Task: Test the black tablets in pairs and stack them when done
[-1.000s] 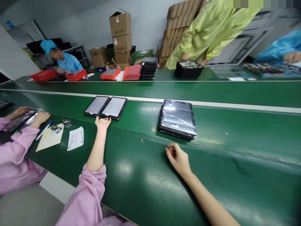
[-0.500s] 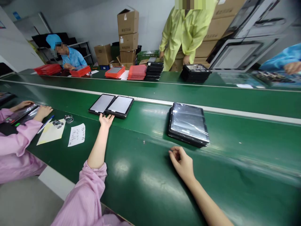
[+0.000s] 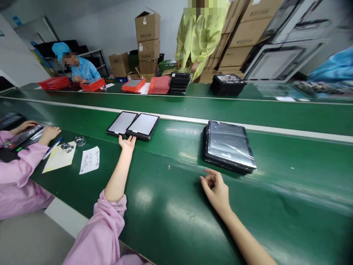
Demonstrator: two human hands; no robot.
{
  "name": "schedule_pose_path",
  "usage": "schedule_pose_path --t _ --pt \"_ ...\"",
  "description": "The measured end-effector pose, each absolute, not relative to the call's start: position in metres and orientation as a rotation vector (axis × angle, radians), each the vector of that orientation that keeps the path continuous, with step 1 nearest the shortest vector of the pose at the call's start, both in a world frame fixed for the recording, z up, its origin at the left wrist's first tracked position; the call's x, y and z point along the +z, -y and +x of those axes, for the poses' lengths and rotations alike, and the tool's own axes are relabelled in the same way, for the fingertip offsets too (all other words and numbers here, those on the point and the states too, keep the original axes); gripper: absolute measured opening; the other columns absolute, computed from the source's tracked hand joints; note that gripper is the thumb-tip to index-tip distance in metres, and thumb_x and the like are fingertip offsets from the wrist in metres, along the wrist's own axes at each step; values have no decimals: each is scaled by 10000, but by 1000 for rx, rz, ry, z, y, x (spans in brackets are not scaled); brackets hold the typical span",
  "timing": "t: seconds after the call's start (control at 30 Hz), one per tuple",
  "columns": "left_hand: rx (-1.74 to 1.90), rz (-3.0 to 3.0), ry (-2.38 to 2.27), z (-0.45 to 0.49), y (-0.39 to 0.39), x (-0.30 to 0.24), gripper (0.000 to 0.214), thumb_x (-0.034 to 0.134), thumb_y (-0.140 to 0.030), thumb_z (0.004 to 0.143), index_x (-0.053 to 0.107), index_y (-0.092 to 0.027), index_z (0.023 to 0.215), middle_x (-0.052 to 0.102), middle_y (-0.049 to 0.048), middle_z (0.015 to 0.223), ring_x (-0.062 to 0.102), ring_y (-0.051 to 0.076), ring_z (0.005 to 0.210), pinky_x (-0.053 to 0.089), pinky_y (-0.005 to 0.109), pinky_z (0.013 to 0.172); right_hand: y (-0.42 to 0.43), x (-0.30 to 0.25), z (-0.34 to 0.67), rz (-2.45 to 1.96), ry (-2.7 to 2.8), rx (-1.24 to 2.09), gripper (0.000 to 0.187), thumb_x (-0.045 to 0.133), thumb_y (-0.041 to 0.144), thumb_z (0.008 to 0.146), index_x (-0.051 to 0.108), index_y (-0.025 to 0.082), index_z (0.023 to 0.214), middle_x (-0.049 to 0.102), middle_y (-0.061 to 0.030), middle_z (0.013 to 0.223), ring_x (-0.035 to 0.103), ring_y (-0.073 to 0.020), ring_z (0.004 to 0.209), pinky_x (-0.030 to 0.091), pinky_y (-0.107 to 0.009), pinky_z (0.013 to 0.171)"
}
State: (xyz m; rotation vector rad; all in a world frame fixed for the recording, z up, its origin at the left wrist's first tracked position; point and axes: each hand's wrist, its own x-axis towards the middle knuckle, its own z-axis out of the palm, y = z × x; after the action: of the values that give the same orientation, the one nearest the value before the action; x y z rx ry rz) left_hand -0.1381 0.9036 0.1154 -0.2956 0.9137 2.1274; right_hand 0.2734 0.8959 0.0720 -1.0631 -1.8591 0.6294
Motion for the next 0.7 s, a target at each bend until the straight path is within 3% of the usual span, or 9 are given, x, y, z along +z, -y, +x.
schedule_pose_path --t 0.17,0.37,0.5,0.7 --pt "2110 -291 -1000 -128 -909 106 506 384 -525 996 369 -308 1453 481 154 1430 572 281 1292 562 396 983 -896 73 273 -1074 1861 639 290 567 391 899 496 216 1120 505 60 607 473 -146 473 418 -266 483" --pt "2105 -198 -977 -123 -908 101 319 402 -502 994 508 -308 1224 484 80 1408 598 234 1227 561 363 963 -897 72 273 -1085 1835 664 310 562 401 895 482 220 1134 497 64 606 477 -151 479 410 -271 487" --pt "2122 -108 -905 -123 -905 101 250 391 -480 1001 537 -289 1072 523 39 1335 607 226 1200 561 390 968 -897 72 272 -1087 1835 683 306 559 401 895 475 222 1129 492 65 603 469 -153 478 403 -277 491" --pt "2092 -57 -828 -123 -903 100 252 373 -481 1006 522 -278 990 575 24 1201 602 261 1225 548 468 995 -897 72 271 -1072 1822 693 308 547 401 902 474 214 1135 477 71 604 466 -152 479 400 -277 497"
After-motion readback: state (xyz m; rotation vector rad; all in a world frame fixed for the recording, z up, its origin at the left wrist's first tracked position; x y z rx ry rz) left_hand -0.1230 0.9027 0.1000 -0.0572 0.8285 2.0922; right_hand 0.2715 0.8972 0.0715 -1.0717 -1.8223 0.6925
